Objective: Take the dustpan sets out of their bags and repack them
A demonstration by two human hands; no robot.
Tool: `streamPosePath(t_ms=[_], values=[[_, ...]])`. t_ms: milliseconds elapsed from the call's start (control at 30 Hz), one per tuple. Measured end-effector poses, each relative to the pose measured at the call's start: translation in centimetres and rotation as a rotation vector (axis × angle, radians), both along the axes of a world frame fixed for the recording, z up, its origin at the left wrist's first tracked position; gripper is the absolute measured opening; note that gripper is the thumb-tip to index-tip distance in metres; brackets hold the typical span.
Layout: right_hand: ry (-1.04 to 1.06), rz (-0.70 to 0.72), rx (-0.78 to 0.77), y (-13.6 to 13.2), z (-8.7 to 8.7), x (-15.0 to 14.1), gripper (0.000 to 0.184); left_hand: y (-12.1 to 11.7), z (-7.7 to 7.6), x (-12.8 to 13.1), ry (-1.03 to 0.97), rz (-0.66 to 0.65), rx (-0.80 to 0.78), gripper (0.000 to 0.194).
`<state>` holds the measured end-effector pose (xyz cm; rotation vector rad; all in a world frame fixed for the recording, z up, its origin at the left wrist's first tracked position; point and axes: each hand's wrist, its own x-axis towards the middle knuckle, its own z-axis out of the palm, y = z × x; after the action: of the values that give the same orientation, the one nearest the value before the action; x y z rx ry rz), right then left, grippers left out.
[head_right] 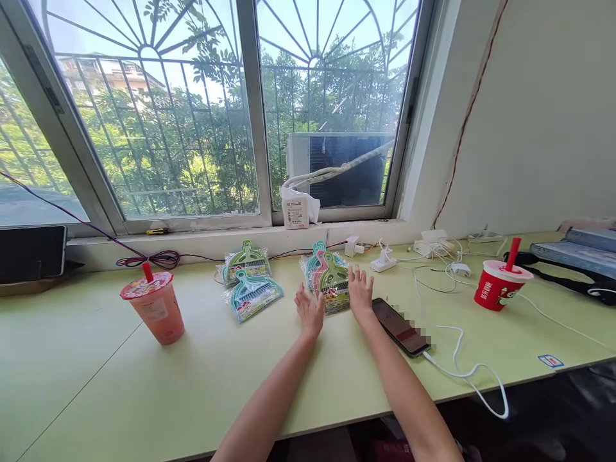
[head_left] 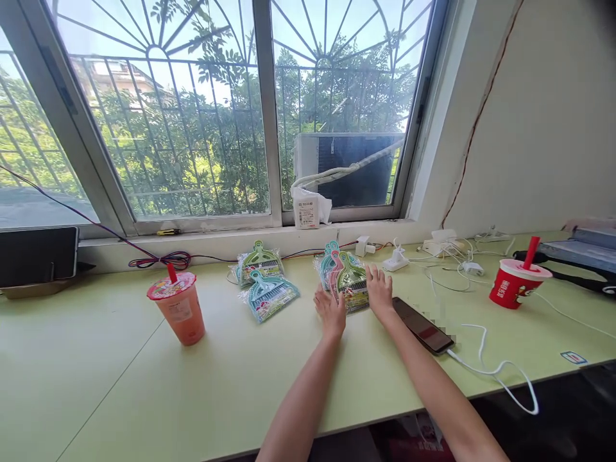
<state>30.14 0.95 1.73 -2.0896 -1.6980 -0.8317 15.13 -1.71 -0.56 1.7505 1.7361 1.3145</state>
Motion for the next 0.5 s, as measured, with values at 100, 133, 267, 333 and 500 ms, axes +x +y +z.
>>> streamPosePath(t_ms=[100,133,267,333,500], values=[[0.002,0.219,0.144,-1.8,1.6,-2.5,0.058,-1.4,1.0,-2.1,0.031,0.057,0.228,0.058],[0.026,0.302,0.166,-2.5,1.9,-3.8,0.056,-1.5,1.4,-3.8,0.075,0.070,0.286,0.056],[0.185,0.623,0.078,-4.3,0.9,-11.5,0.047,0.0,2.8,-14.6,0.283,0.302,0.307,0.052],[0.232,0.757,-0.051,-4.2,-0.4,-16.1,0.046,1.2,2.7,-20.5,0.357,0.426,0.183,0.055],[0.411,0.758,-0.390,-1.8,-3.2,-24.4,0.059,3.2,0.8,-27.2,0.243,0.261,-0.218,0.032]])
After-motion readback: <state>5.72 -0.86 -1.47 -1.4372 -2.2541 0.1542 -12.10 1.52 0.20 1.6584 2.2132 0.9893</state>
